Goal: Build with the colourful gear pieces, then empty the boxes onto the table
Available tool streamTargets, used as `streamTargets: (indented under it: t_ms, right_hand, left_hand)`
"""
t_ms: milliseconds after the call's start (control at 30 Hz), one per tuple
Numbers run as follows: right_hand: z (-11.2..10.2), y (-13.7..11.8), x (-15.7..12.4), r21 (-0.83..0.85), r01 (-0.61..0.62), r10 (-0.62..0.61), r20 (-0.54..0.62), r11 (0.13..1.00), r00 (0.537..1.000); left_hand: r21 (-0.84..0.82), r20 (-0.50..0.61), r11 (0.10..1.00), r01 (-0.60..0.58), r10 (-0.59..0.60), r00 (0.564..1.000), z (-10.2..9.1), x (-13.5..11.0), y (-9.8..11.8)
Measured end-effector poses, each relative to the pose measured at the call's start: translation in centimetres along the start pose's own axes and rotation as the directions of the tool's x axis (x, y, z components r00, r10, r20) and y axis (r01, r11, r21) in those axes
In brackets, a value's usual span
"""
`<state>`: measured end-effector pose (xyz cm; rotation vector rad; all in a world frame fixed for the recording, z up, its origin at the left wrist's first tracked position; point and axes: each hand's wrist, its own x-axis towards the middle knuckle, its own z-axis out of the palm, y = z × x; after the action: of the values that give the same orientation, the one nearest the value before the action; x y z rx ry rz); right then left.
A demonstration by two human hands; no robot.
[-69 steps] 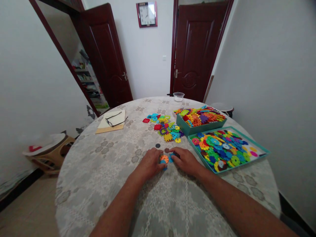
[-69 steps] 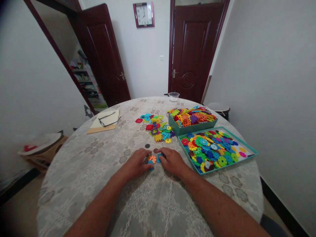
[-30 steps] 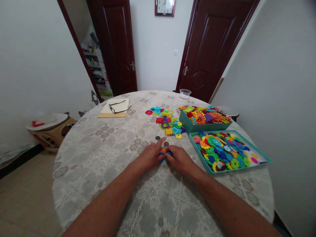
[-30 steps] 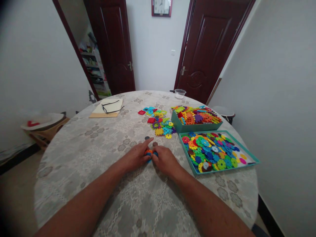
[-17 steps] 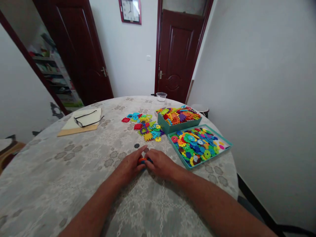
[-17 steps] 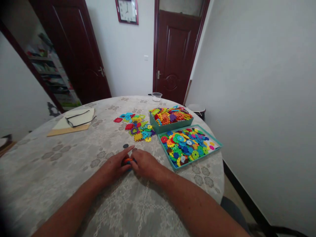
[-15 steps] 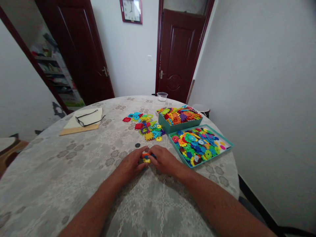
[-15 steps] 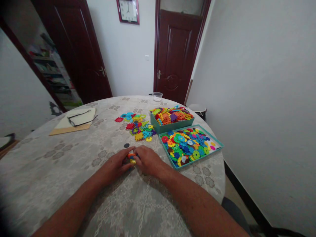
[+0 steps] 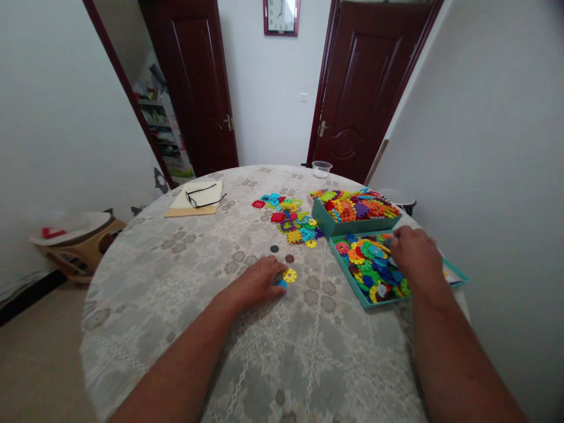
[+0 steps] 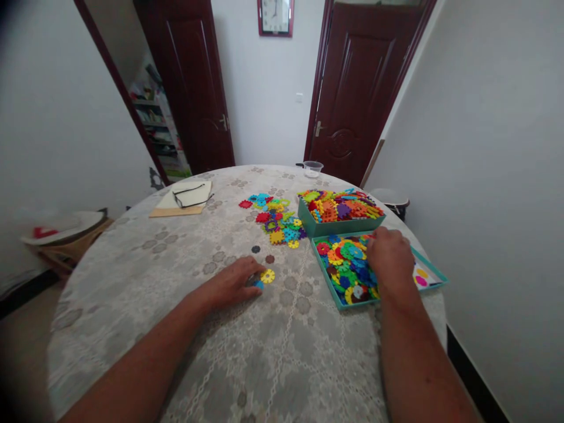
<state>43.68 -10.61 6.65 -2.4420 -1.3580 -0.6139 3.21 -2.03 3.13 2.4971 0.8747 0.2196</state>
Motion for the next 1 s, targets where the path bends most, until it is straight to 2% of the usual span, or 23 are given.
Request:
streamTargets:
  t_ms: [33,100,200,267,333,400,433,533,733,800,933,1000]
  right_hand:
    - [0.0,-0.2,0.0,0.01,0.01,-0.01,-0.035,1.0,0.999]
    - [-0.3,-2.1,-0.4,0.093,0.104,-0.095,-0.1,0.99,0.99]
    - [-0.9,-7.3,-2.3,0.307,0.325,-0.31,-0.096,0.895,0.946]
    - [-1.0,-11.1,-4.5,0.449,0.437,-0.482,-0.018,0.779,0.876]
    - [-0.9,-14.2,-7.0,0.538,0.501,-0.633,0.082,0.678,0.77]
    - [-0.5,-16.2,-9.0,0.567,0.507,-0.696,0.175,0.649,0.696]
    - [-0.4,-16.8,-9.7,0.568,0.5,-0.705,0.215,0.653,0.676]
    - [0.1,-17.5,-10.5,0.575,0.467,-0.698,0.279,0.671,0.659]
    - [0.6,-17.8,-10.3,0.697,0.329,-0.672,0.292,0.637,0.681]
    - [0.7,-17.9,-10.3,0.723,0.32,-0.676,0.27,0.612,0.686]
    - [0.8,-17.9,-9.9,0.717,0.351,-0.713,0.284,0.602,0.641]
    - [0.8,-18.0,-9.5,0.722,0.349,-0.718,0.288,0.598,0.634]
  left_hand:
    - [-0.006,0.0,1.0,0.0,0.0,1.0,0.0,0.0,0.0]
    - [-0.013,0.006,1.0,0.012,-0.012,1.0,0.1,0.0,-0.2]
    - [-0.021,-0.008,0.999,0.033,-0.033,0.999,0.2,0.1,-0.3]
    - [-0.024,-0.026,0.999,0.043,-0.044,0.999,0.5,0.2,-0.5]
    - [-0.024,-0.044,0.998,0.055,-0.056,0.997,0.8,0.3,-0.6]
    - [-0.017,-0.064,0.998,0.059,-0.06,0.996,1.0,0.4,-0.8]
    - [-0.011,-0.071,0.998,0.057,-0.058,0.996,1.1,0.4,-0.9]
    - [-0.002,-0.077,0.997,0.071,-0.071,0.994,1.1,0.6,-0.9]
    - [-0.072,-0.116,0.992,0.108,-0.116,0.986,0.6,0.8,-0.7]
    - [-0.087,-0.121,0.991,0.101,-0.111,0.986,0.6,0.8,-0.6]
    - [-0.106,-0.103,0.987,0.124,-0.135,0.985,1.0,0.8,-0.3]
    - [-0.132,-0.112,0.982,0.134,-0.149,0.982,1.2,0.9,-0.3]
